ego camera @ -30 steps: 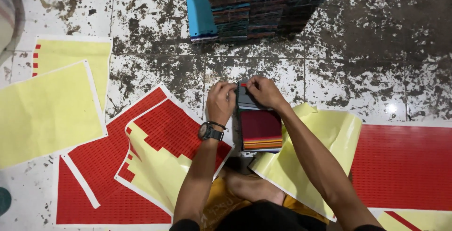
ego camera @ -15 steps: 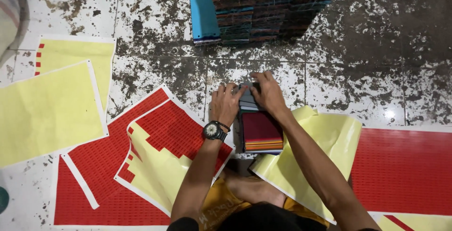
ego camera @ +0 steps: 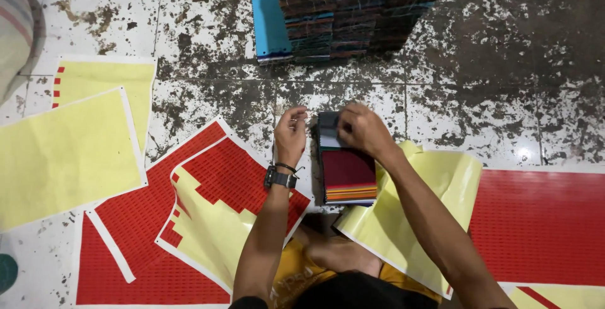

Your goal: Peeling adhesive labels from a sheet and applying them to the edges of rectangular sample boards before stacking them.

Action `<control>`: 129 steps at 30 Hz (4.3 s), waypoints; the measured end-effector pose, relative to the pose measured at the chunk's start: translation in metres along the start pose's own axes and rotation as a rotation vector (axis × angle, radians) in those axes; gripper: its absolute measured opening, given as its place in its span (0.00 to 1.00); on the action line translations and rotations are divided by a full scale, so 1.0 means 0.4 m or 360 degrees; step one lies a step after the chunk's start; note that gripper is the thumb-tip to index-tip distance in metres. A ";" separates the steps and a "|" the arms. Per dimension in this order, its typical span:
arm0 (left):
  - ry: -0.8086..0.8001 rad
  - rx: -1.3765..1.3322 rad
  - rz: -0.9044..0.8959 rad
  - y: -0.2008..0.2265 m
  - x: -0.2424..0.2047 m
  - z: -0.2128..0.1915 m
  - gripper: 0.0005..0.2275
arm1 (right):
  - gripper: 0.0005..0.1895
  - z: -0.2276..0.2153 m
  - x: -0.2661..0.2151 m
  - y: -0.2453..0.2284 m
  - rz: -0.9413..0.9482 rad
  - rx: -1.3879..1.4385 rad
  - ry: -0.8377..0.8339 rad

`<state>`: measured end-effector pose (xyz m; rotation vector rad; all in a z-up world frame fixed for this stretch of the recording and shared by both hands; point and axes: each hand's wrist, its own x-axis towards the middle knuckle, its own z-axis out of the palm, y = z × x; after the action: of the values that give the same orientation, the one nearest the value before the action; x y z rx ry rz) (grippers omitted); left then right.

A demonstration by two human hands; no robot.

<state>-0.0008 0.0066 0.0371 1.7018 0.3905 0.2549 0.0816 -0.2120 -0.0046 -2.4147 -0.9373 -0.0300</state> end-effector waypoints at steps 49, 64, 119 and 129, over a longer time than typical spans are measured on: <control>-0.0124 0.1659 0.1065 -0.148 0.012 0.058 0.13 | 0.11 0.029 0.048 -0.106 0.0978 0.0300 -0.0272; -0.0111 0.1392 0.0884 -0.078 0.017 0.042 0.16 | 0.04 0.030 0.011 -0.017 0.0110 -0.0521 0.0433; -0.0597 0.1413 0.1777 -0.074 -0.029 -0.016 0.04 | 0.20 -0.206 -0.094 -0.148 -0.0045 -0.0216 -0.0996; -0.0397 0.1342 0.1814 -0.041 -0.054 -0.054 0.09 | 0.24 -0.207 -0.082 -0.189 0.0069 -0.0393 -0.0984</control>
<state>-0.0309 0.0198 0.0257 2.6044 -0.8316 0.7594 0.0231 -0.2270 0.0953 -2.7262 -1.1964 0.6884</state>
